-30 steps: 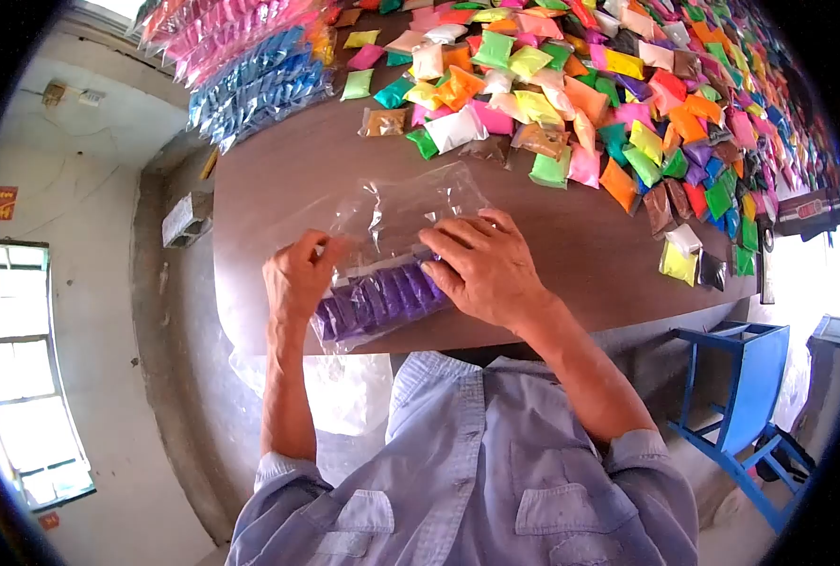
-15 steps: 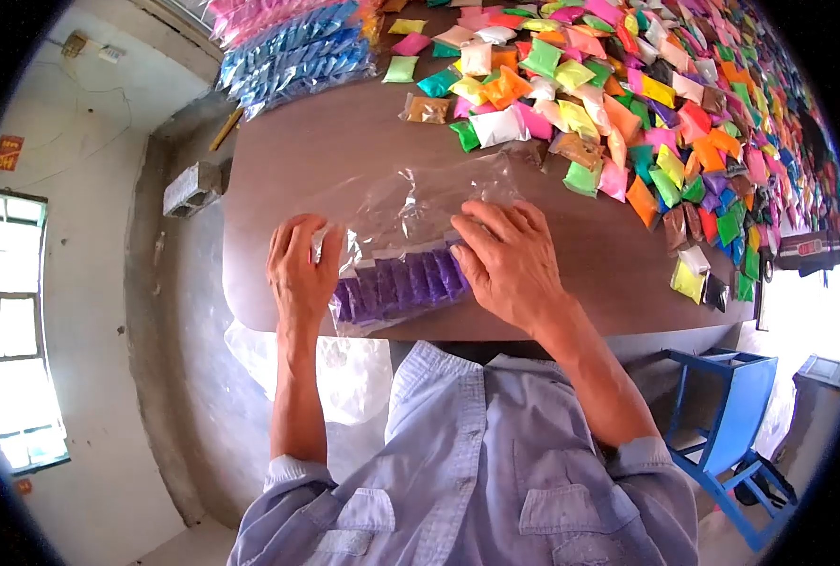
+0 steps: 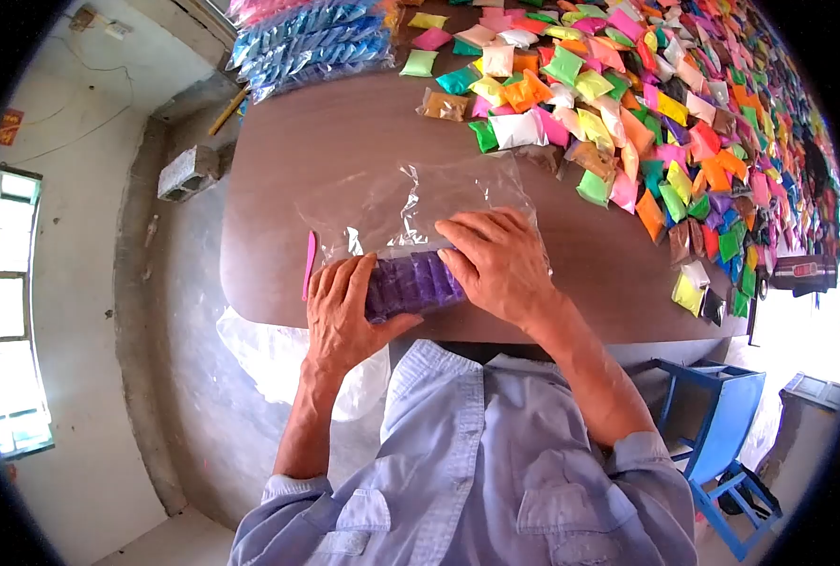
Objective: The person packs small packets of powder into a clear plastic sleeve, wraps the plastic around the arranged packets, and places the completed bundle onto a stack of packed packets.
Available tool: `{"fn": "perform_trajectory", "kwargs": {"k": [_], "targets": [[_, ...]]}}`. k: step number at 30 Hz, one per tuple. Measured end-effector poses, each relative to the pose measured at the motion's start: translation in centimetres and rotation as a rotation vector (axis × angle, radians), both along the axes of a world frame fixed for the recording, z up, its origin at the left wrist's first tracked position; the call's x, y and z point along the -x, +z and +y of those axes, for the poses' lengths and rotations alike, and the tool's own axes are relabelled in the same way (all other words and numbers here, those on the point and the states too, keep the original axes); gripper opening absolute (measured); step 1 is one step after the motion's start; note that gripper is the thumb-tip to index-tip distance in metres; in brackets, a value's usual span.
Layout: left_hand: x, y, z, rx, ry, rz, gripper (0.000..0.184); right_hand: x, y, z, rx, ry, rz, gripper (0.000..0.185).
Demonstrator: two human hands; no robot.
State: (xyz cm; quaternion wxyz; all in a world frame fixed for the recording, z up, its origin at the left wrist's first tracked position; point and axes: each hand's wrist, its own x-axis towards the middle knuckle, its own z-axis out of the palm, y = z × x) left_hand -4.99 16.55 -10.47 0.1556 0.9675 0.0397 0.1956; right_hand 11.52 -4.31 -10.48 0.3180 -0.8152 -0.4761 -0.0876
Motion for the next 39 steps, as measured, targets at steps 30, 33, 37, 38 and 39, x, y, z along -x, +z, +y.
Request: {"fn": "perform_trajectory", "kwargs": {"k": [30, 33, 37, 38, 39], "targets": [[-2.2, 0.6, -3.2, 0.076, -0.101, 0.211, 0.087, 0.6, -0.2, -1.3, 0.113, 0.002, 0.091, 0.018], [-0.7, 1.0, -3.1, 0.037, -0.099, 0.063, 0.095, 0.7, -0.4, -1.8, 0.113, -0.015, 0.106, 0.017], [1.2, -1.0, -0.8, -0.028, -0.064, 0.032, 0.101, 0.6, -0.8, -2.0, 0.084, -0.023, 0.11, 0.017], [1.3, -1.2, -0.6, -0.012, -0.065, 0.059, 0.1, 0.6, -1.1, -2.0, 0.066, -0.026, 0.078, 0.016], [1.2, -1.3, -0.4, 0.002, -0.068, 0.085, 0.1, 0.6, -1.3, -2.0, 0.047, -0.032, 0.044, 0.015]]}}
